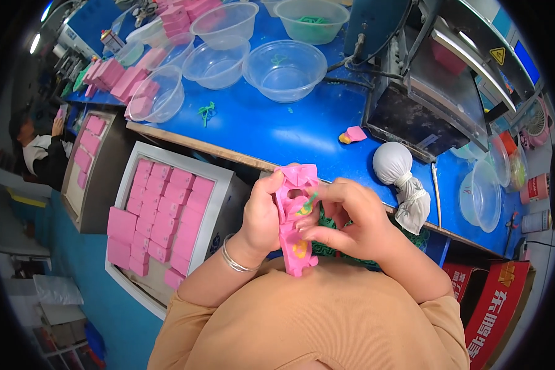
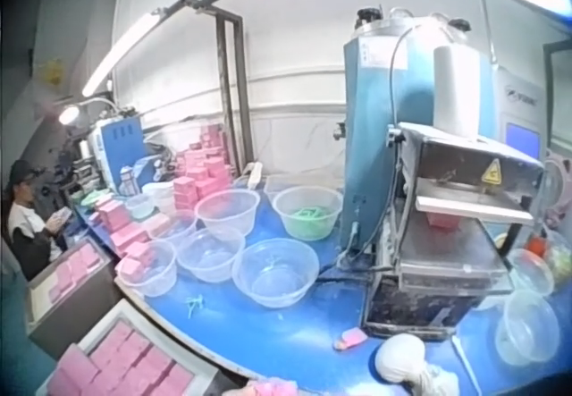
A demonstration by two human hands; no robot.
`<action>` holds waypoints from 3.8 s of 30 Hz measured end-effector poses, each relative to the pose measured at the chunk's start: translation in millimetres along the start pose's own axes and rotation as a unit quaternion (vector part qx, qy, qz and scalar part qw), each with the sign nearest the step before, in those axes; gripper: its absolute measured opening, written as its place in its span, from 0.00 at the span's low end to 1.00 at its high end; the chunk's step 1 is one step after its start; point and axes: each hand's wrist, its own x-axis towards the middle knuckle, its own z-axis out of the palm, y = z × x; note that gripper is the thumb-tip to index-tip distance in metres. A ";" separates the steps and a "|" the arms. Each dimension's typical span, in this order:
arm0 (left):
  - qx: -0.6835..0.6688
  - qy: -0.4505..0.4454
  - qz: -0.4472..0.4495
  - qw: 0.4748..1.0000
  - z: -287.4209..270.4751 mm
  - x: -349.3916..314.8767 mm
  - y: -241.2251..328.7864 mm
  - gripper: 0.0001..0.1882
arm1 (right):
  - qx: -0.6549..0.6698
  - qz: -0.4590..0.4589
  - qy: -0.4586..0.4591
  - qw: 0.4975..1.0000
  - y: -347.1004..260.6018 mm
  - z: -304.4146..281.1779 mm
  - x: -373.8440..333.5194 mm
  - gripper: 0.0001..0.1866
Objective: Assembling and heat-pressing components into silicone toy cases in a factory setting.
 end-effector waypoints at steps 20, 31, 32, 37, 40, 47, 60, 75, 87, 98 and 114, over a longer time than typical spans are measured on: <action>-0.063 0.014 -0.014 0.998 4.7 8.5 -6.6 0.31 | 0.598 0.277 0.080 0.748 9.8 21.9 -18.2 0.07; -0.077 0.063 -0.006 0.995 7.8 8.8 -8.2 0.27 | 0.457 0.388 0.129 0.790 -4.0 16.6 -18.2 0.13; -0.056 0.070 -0.002 0.996 12.5 7.2 -5.0 0.26 | 0.369 0.305 0.173 0.861 -6.2 14.6 -18.4 0.15; 0.133 0.138 0.067 0.979 18.9 2.6 -11.5 0.25 | 0.110 0.116 0.055 0.986 -6.2 -0.6 -1.2 0.07; 0.210 0.116 0.073 0.968 18.9 4.0 -11.2 0.23 | 0.111 0.115 0.053 0.986 -6.7 -3.6 0.3 0.08; 0.407 -0.017 0.060 0.911 21.2 0.1 -1.2 0.39 | 0.103 0.131 0.068 0.984 -6.1 -12.3 4.1 0.08; 0.490 0.073 0.194 0.847 22.6 7.7 -7.2 0.30 | -0.166 -0.103 0.111 0.974 -23.8 -6.1 10.5 0.16; 0.328 0.049 0.053 0.942 34.1 -2.8 3.5 0.37 | -0.005 -0.032 0.044 0.999 -14.3 -17.7 0.7 0.15; 0.333 0.055 0.060 0.939 34.4 -2.2 -3.0 0.38 | -0.027 -0.026 0.068 0.997 -8.9 -9.5 -9.0 0.11; 0.330 0.060 0.062 0.940 36.9 -2.9 -3.2 0.40 | -0.023 -0.031 0.100 0.994 -12.2 -6.6 -8.1 0.11; 0.216 -0.011 0.035 0.976 30.5 -6.2 -3.8 0.37 | -0.032 -0.044 0.102 0.993 -13.6 -8.1 -10.3 0.12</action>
